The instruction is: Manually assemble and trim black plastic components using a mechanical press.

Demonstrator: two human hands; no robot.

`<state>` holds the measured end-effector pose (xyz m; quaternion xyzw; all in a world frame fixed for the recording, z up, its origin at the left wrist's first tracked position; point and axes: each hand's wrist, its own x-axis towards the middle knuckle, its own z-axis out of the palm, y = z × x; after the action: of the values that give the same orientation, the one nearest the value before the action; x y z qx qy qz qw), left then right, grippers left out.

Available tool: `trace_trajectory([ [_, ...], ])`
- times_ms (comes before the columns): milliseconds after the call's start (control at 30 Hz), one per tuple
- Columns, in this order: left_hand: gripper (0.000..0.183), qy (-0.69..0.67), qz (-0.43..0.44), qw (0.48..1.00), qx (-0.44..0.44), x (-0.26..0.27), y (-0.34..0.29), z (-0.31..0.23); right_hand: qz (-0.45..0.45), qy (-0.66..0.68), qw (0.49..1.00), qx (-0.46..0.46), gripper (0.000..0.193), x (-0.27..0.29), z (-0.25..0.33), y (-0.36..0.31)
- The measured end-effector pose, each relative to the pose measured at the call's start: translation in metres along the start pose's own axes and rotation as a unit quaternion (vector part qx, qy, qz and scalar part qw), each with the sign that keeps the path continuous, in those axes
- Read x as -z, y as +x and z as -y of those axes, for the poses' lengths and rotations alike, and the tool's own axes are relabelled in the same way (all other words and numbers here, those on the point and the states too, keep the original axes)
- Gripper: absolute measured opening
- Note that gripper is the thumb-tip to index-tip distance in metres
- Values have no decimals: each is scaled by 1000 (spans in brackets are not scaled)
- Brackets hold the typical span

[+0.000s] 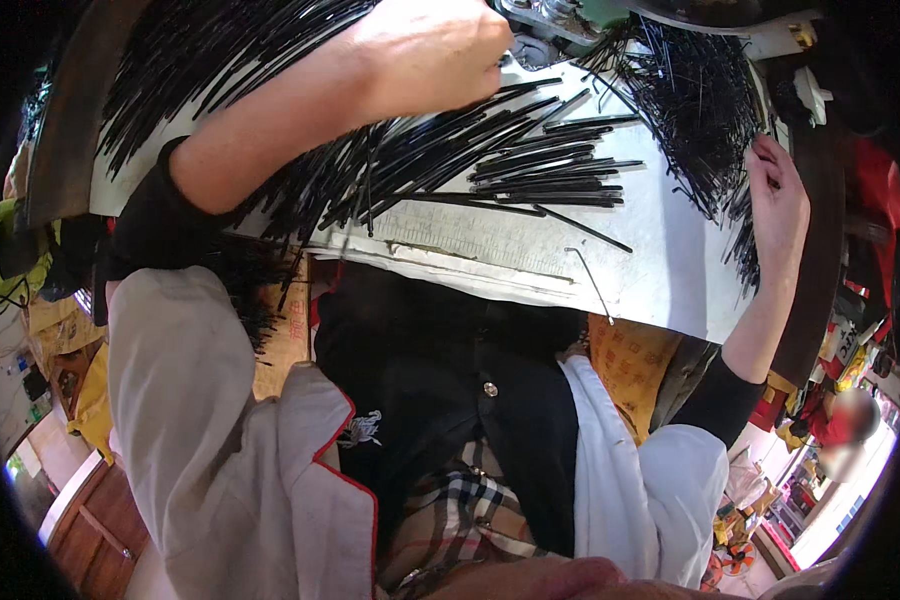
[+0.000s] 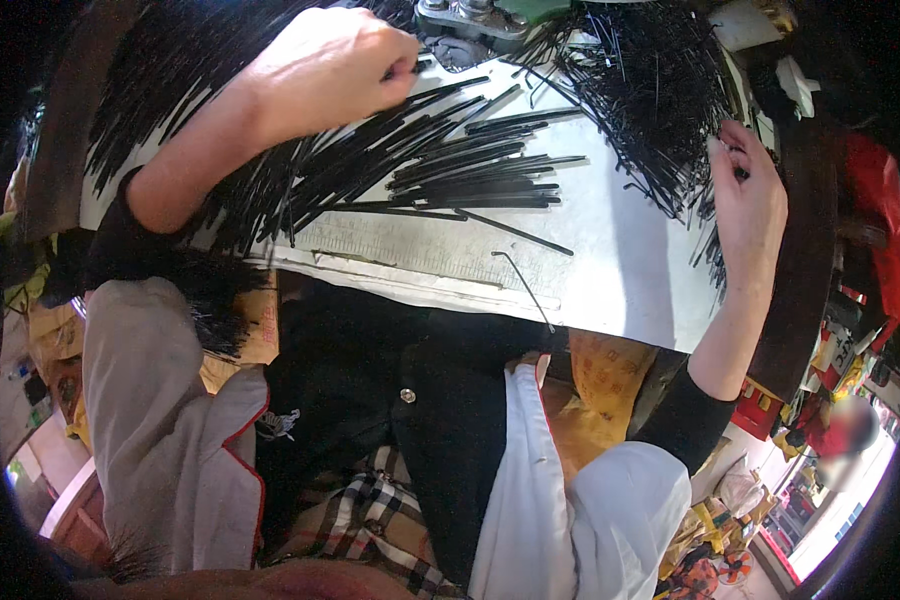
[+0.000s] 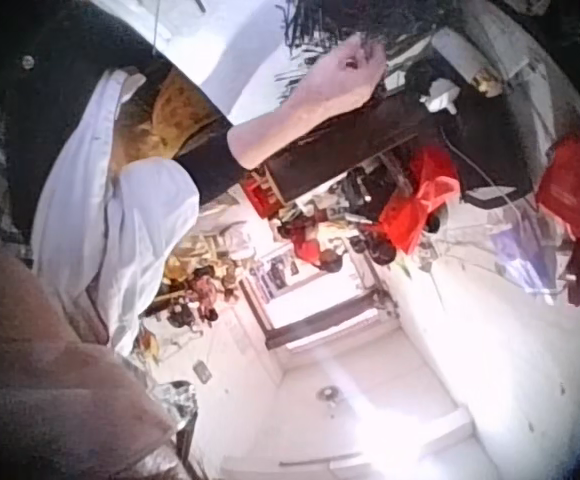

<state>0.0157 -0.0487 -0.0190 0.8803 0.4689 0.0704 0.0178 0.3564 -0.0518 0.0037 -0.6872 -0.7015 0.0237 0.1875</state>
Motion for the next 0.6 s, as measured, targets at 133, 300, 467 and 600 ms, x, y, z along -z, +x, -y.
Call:
trace_trajectory([
  [133, 18, -9, 33, 998, 50, 11, -4, 21, 43, 120, 989, 77, 32, -19, 40, -16],
  [300, 14, 0, -74, 997, -14, 6, -19, 33, 100, 91, 923, 360, 53, -40, 90, -42],
  [467, 12, -92, -198, 962, -163, 6, -35, 41, 172, 107, 880, 430, 69, -61, 116, -54],
  [600, 16, -72, -116, 980, -144, 18, -42, 34, 179, 97, 869, 452, 71, -71, 114, -51],
])
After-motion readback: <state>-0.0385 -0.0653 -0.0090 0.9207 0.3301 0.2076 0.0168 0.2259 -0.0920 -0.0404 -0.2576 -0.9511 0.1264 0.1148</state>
